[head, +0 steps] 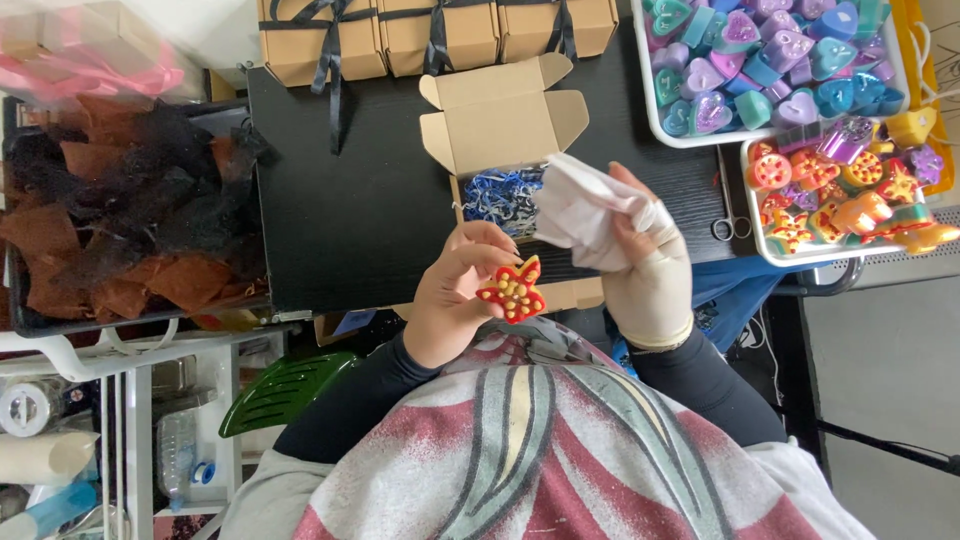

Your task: Packing wax melts into small gift boxes, adding decorative filler, and finishing with a ribbon.

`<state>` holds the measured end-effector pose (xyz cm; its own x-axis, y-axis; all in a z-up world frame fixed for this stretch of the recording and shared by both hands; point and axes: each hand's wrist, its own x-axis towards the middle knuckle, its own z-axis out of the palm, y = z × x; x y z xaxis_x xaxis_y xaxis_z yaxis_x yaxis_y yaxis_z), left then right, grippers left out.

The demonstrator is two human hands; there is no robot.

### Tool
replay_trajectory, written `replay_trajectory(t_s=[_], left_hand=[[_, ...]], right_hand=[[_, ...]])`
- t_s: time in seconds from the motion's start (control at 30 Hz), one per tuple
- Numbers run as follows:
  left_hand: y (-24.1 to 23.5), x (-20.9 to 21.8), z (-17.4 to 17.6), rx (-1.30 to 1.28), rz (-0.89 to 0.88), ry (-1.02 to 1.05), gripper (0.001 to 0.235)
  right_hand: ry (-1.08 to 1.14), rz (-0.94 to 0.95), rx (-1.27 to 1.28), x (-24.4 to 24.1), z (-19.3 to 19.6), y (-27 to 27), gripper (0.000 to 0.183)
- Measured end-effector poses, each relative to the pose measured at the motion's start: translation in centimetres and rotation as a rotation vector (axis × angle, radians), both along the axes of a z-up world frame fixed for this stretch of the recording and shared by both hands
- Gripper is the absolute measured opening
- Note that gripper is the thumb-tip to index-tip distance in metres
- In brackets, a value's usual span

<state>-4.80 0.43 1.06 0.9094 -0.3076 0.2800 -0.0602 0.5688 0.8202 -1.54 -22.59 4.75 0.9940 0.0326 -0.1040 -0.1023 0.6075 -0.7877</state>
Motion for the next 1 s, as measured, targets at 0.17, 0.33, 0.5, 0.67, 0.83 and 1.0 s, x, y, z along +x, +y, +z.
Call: replay_trajectory(t_s=[0.17,0.33,0.5,0.67,0.83,1.0], left_hand=[[-1.3,0.5,1.7,0.078,0.065,0.041,0.067],[-1.9,0.1,1.1,0.053,0.074,0.062,0.07],[-1.7,-0.3,-1.1,0.248,0.265,-0.125,0.06],[-1.6,0.7,3.0,0.562,0.311,-0.334,0.08],[-1.8,0.3,2.2,0.689,0.387,-0.316,0.072],[-0.9,0.0,0.4,0.136,0.05,-0.061,0.057]], right_hand=[[-0.06,0.322,0.123,-2.5,-1.5,1.5,0.053],[-0.173,0.291,0.152,-2.5,-2.3,1.9,0.041],[-0.208,0.18,0.168,-2.6,-2.5,2.4,0.031],[-0.207,0.01,-0.009,-2.2,-3.6,2.1,0.036],[-0.343,0.043,-0.144,-2.4,-3.2,1.5,0.039],[-0.347,0.007,-0.038,-2.2,-2.4,-1.6,0.036]])
